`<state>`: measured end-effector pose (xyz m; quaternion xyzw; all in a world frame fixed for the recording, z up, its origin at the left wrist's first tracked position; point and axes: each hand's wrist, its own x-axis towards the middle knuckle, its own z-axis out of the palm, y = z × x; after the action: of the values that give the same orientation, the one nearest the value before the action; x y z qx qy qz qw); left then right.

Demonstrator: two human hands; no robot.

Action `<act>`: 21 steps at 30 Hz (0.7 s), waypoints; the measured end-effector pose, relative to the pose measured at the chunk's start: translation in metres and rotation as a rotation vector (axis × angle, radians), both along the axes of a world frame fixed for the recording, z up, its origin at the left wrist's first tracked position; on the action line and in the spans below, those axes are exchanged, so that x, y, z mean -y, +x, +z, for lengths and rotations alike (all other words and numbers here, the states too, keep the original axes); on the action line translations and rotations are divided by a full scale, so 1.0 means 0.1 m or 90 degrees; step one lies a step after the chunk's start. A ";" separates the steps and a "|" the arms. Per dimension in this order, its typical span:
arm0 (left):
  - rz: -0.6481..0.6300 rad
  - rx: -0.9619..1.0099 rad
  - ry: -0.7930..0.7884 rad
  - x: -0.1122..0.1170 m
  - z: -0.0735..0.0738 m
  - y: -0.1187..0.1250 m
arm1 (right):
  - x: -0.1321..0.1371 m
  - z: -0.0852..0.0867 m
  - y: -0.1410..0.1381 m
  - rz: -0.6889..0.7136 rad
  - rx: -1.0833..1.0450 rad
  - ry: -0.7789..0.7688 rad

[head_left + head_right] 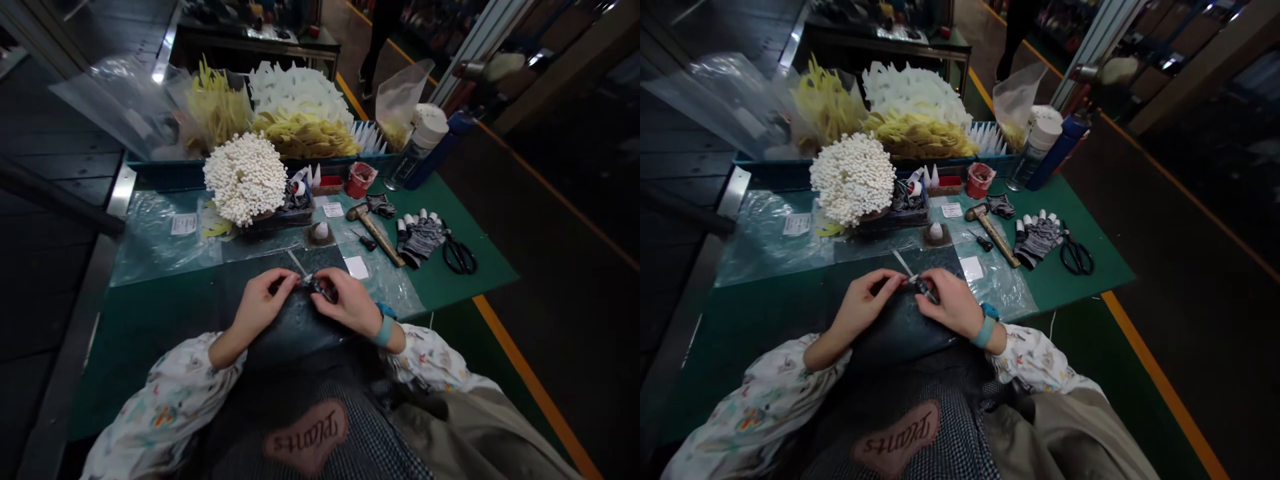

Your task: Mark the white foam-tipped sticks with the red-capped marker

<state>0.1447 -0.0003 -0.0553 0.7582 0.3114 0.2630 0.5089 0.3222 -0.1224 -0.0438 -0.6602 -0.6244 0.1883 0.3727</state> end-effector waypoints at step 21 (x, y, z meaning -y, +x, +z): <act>-0.021 0.018 0.041 -0.03 -0.02 0.00 | -0.22 -0.07 1.34 -0.300 0.397 -0.250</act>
<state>0.1448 0.0026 -0.0573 0.7753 0.2830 0.2751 0.4930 0.4564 -0.1001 -0.0509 -0.8682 -0.4918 0.0047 0.0662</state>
